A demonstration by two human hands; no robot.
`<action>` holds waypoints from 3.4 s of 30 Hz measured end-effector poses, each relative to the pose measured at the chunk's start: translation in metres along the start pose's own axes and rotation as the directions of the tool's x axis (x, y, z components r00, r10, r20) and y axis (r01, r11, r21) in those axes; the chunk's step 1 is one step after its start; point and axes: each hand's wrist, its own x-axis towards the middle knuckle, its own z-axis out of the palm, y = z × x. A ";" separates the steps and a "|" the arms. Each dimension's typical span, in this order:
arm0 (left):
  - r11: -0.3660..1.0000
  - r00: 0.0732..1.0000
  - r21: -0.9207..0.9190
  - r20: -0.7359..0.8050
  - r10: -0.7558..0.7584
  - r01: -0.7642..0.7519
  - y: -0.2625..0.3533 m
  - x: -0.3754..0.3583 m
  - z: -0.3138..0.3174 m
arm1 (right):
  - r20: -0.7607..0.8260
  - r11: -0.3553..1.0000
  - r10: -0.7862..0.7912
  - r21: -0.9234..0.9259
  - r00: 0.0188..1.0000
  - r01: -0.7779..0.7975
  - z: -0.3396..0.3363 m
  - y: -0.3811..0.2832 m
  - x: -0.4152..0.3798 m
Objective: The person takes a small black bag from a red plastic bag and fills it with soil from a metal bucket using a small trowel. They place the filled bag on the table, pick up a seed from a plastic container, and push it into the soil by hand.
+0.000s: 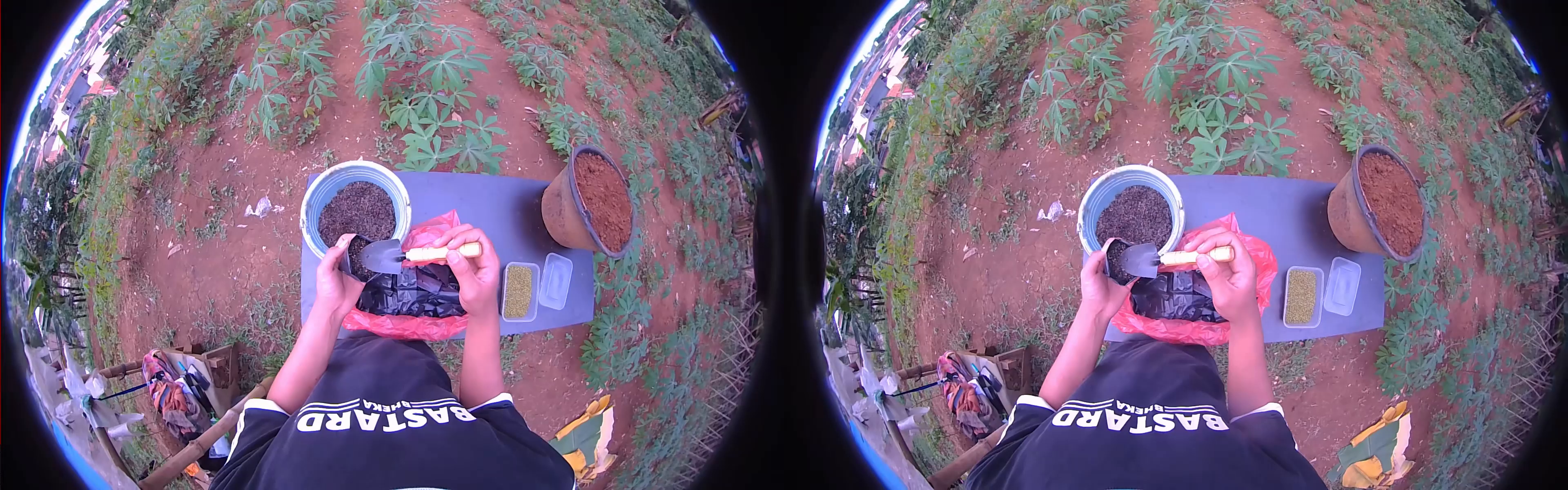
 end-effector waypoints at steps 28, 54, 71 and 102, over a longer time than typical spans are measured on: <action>0.982 0.978 -0.037 -0.099 0.182 -0.187 -0.037 -0.009 0.008 | -0.065 0.995 -0.084 0.056 0.994 0.087 -0.017 -0.001 -0.019; 0.938 0.936 0.078 -0.083 0.343 -0.337 -0.033 0.000 0.012 | -0.038 0.990 -0.140 -0.009 0.989 0.140 0.003 0.021 -0.019; 0.895 0.902 0.120 0.103 0.419 -0.430 -0.027 -0.010 0.023 | -0.142 0.976 -0.216 0.010 0.966 0.219 0.013 0.028 -0.020; 0.900 0.900 -0.032 -0.007 0.436 -0.436 -0.014 -0.014 0.027 | -0.036 0.945 -0.304 -0.136 0.952 0.296 0.020 0.027 -0.014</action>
